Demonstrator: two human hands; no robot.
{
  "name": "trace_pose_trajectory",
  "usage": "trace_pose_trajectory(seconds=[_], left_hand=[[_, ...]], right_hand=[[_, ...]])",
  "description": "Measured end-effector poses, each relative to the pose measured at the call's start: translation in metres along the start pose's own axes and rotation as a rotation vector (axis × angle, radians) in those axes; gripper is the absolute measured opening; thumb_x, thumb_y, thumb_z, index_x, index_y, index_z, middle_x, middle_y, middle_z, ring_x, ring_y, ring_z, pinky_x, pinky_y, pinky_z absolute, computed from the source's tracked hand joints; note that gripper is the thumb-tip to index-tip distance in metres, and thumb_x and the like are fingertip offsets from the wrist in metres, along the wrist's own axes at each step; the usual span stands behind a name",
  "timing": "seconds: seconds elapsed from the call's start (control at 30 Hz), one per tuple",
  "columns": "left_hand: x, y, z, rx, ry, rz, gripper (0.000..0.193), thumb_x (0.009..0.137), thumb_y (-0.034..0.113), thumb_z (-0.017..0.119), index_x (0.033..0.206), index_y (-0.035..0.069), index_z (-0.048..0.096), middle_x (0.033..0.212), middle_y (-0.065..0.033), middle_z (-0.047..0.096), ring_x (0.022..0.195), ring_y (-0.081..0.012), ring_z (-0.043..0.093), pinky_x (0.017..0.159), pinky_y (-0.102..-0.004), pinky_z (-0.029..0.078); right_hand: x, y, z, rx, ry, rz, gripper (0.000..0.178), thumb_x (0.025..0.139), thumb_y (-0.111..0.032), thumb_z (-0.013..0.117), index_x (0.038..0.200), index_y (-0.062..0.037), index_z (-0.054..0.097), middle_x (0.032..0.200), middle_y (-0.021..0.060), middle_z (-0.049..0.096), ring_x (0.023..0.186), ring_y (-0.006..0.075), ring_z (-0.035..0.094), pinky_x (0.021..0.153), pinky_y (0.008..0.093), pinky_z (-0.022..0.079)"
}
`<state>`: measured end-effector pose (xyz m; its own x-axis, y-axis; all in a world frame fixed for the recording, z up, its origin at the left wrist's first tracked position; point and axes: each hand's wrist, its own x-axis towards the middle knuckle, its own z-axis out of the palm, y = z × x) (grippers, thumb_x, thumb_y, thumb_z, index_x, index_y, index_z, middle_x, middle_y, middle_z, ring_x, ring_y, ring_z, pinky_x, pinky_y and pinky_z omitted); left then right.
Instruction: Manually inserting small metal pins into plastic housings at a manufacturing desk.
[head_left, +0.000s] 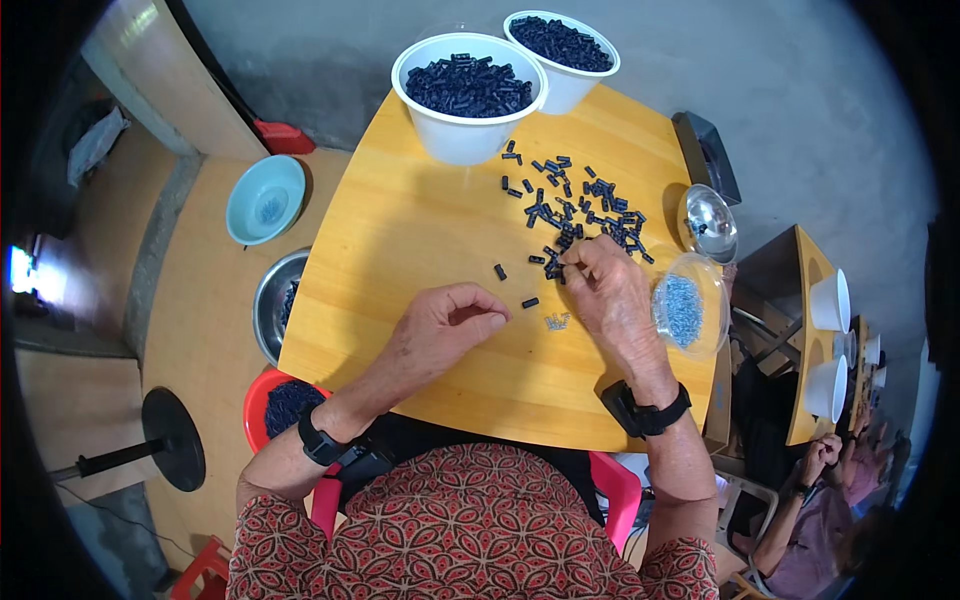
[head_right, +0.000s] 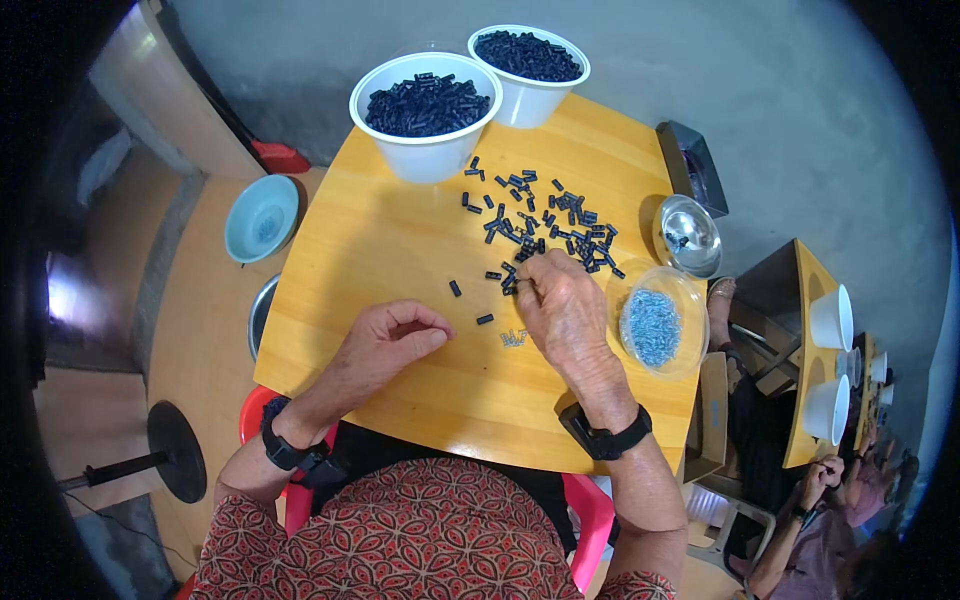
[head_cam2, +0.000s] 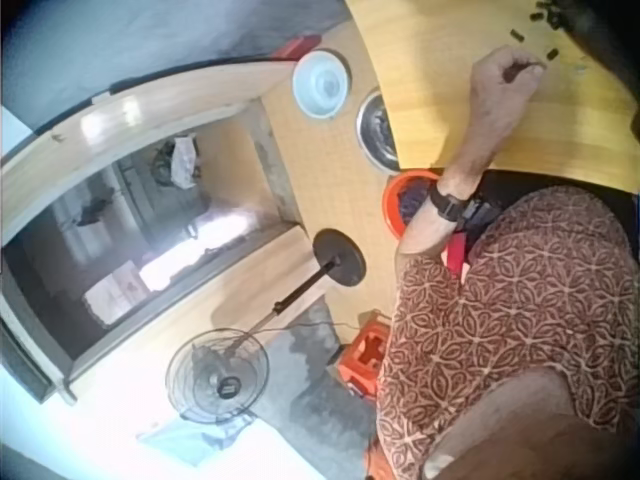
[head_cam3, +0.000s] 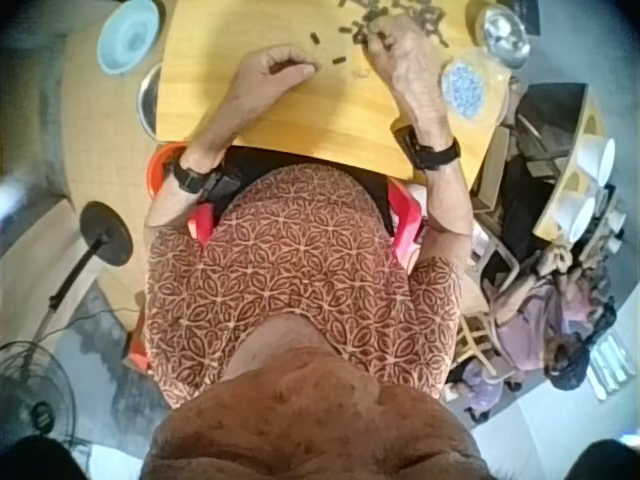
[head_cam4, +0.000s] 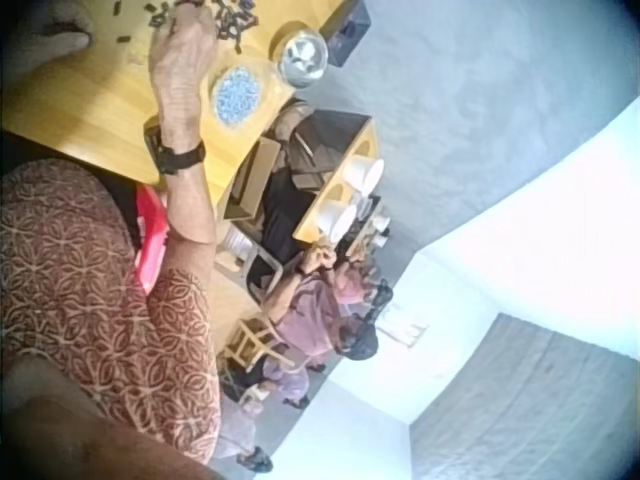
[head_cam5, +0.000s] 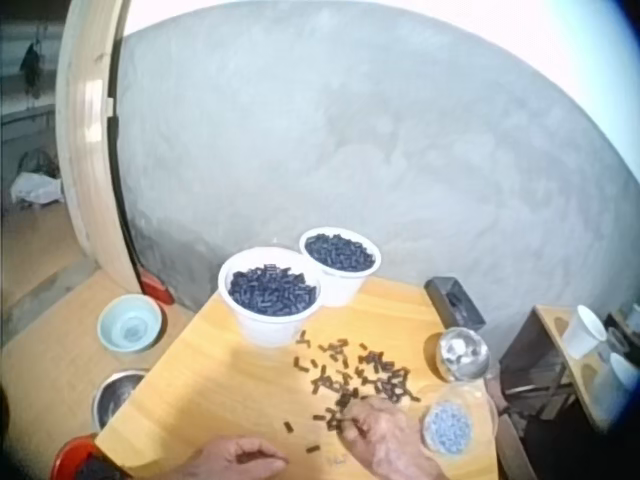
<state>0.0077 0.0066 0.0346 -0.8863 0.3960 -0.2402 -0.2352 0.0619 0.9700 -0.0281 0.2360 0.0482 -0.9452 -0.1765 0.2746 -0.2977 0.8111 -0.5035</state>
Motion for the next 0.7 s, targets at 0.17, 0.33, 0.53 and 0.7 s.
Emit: trace_pose_trajectory(seconds=[0.17, 0.33, 0.53, 0.7], left_hand=[[0.004, -0.006, -0.002, -0.034, 0.004, 0.015, 0.015, 0.093, 0.013, 0.062, 0.101, 0.000, 0.067, 0.094, 0.0005, 0.066, 0.090, -0.0059, 0.058, 0.083, -0.0223, 0.047], [0.004, -0.008, -0.003, -0.051, -0.007, 0.024, 0.016, 0.094, 0.013, 0.062, 0.101, 0.000, 0.067, 0.094, 0.0005, 0.066, 0.091, -0.0062, 0.058, 0.084, -0.0225, 0.047], [0.008, -0.006, -0.002, -0.046, -0.003, 0.016, 0.015, 0.094, 0.013, 0.062, 0.100, 0.000, 0.067, 0.094, 0.0005, 0.066, 0.091, -0.0063, 0.058, 0.084, -0.0226, 0.047], [0.009, -0.004, -0.002, -0.055, -0.009, 0.026, 0.015, 0.093, 0.013, 0.062, 0.100, 0.000, 0.067, 0.094, 0.0003, 0.066, 0.092, -0.0066, 0.059, 0.085, -0.0226, 0.047]], right_hand=[[0.002, -0.008, 0.009, -0.160, -0.028, -0.055, 0.019, 0.073, -0.012, 0.073, 0.087, -0.0029, 0.064, 0.079, 0.0130, 0.060, 0.077, 0.0324, 0.062, 0.067, 0.0426, 0.050], [0.004, -0.006, 0.016, -0.197, 0.002, -0.066, 0.021, 0.072, -0.014, 0.073, 0.087, -0.0030, 0.064, 0.079, 0.0130, 0.060, 0.076, 0.0320, 0.061, 0.066, 0.0428, 0.050], [0.006, -0.007, 0.017, -0.215, 0.027, -0.119, 0.021, 0.072, -0.010, 0.071, 0.090, -0.0035, 0.064, 0.078, 0.0122, 0.057, 0.076, 0.0314, 0.060, 0.066, 0.0427, 0.049], [0.008, -0.002, 0.020, -0.181, -0.010, -0.203, 0.019, 0.073, -0.007, 0.069, 0.091, -0.0036, 0.063, 0.079, 0.0121, 0.055, 0.079, 0.0310, 0.059, 0.067, 0.0427, 0.048]])
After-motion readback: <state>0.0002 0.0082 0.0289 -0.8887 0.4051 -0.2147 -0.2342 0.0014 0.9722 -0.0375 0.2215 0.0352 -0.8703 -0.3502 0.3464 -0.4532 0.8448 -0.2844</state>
